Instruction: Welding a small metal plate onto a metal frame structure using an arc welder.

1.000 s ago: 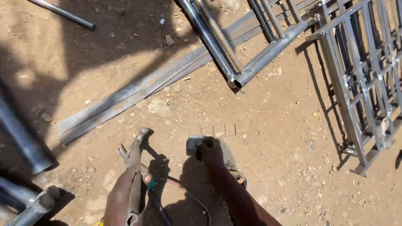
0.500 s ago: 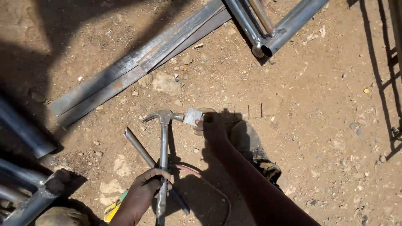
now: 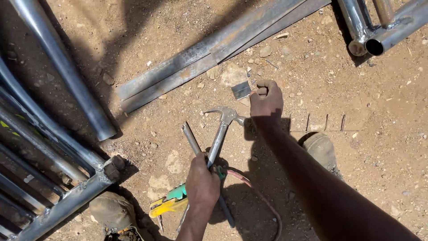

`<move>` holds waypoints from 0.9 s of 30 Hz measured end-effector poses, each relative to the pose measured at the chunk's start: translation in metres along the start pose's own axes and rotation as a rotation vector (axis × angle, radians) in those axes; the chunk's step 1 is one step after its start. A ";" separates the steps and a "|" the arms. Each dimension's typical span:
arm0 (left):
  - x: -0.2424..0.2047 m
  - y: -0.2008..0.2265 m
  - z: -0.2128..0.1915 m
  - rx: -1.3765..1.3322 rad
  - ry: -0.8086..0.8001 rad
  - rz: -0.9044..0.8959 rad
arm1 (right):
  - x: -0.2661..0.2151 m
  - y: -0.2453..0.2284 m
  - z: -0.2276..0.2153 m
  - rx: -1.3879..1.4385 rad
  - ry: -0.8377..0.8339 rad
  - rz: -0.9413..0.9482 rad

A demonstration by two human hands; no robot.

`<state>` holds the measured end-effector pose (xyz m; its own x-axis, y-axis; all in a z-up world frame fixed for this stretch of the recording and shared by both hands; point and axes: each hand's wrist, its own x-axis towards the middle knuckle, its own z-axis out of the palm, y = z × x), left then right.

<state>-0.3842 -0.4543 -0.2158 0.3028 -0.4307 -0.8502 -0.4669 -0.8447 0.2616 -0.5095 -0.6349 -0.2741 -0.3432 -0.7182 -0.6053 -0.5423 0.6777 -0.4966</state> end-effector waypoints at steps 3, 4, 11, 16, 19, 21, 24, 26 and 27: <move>0.003 0.006 0.001 0.005 -0.008 -0.026 | 0.011 0.021 0.000 -0.420 -0.034 -0.509; 0.006 0.008 0.002 0.006 -0.004 -0.020 | 0.013 0.014 0.002 -0.416 -0.030 -0.513; 0.020 0.022 0.008 0.061 -0.049 -0.071 | 0.020 -0.003 0.008 -0.484 -0.090 -0.272; 0.012 0.028 0.002 -0.033 -0.018 -0.037 | 0.005 -0.006 -0.014 -0.201 -0.070 -0.365; -0.003 0.043 -0.013 -0.047 -0.105 -0.141 | 0.004 0.009 -0.013 -0.046 0.086 -0.648; -0.010 0.055 -0.025 -0.248 -0.190 -0.316 | 0.013 0.017 -0.007 -0.013 0.016 -0.739; -0.019 0.057 -0.033 -0.275 -0.118 -0.309 | 0.020 0.033 0.005 -0.018 -0.024 -0.582; -0.022 0.058 -0.040 -0.308 -0.099 -0.318 | 0.020 0.037 0.008 0.109 -0.054 -0.573; -0.024 0.058 -0.043 -0.344 -0.084 -0.326 | 0.019 0.039 0.011 0.231 -0.082 -0.563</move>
<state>-0.3833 -0.5066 -0.1606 0.3133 -0.1110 -0.9432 -0.0521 -0.9937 0.0997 -0.5293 -0.6204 -0.3122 0.0131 -0.9676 -0.2521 -0.4393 0.2209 -0.8708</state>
